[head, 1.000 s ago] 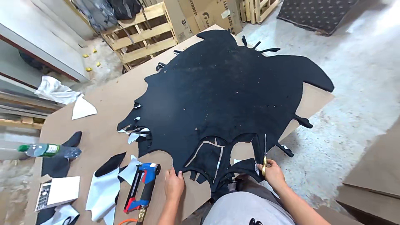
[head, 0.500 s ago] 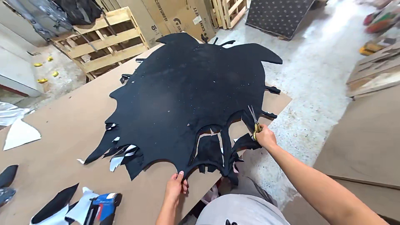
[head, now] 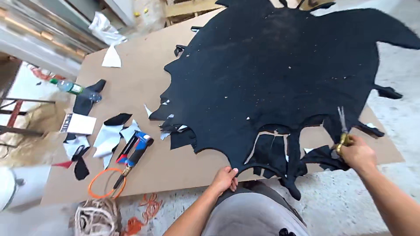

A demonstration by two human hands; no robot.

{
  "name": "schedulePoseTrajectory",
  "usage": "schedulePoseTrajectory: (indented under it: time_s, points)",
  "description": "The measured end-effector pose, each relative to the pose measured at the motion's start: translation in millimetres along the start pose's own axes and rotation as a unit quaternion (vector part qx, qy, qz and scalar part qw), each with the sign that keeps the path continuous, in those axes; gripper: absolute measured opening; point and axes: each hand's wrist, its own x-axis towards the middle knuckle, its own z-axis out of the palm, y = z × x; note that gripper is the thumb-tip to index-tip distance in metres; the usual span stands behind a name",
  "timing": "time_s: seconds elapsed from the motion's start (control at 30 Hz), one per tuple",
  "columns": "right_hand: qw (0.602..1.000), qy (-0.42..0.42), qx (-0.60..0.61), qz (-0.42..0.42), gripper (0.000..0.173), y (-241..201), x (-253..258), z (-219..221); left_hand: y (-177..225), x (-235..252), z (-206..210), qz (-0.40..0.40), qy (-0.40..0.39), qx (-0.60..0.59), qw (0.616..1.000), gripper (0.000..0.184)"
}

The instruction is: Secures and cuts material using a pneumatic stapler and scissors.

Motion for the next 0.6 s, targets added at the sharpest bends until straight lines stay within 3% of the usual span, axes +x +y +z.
schedulePoseTrajectory:
  time_s: [0.13,0.2,0.23,0.3,0.4,0.5,0.6]
  points:
    - [0.999,-0.019,-0.04,-0.004,0.045,-9.6,39.4,-12.1,3.6,8.4,21.8,-0.024,-0.039,-0.026,0.999,0.038]
    - [0.997,-0.031,-0.067,-0.012,0.044,-22.0,55.8,-17.1,15.0,8.3,20.3,-0.037,-0.038,0.054,0.997,0.042]
    - [0.996,-0.031,-0.082,-0.017,0.044,-32.1,60.9,-20.8,26.8,4.6,16.7,-0.035,-0.02,0.151,0.988,0.046]
    - [0.995,-0.013,-0.09,-0.029,0.047,-64.7,54.0,-30.0,52.6,-9.5,5.9,0.026,0.07,0.365,0.928,0.048]
    - [0.996,0.016,-0.065,-0.059,0.056,-104.0,22.0,-16.5,63.5,9.9,-12.4,0.258,0.242,0.502,0.789,0.042]
    - [0.993,0.003,-0.072,-0.095,0.062,-121.6,-13.8,27.4,82.3,66.3,-15.0,0.335,0.223,0.564,0.721,0.063]
    - [0.989,-0.018,-0.128,-0.077,0.068,-123.6,-36.2,53.5,88.1,98.2,-13.7,0.325,0.162,0.604,0.709,0.07]
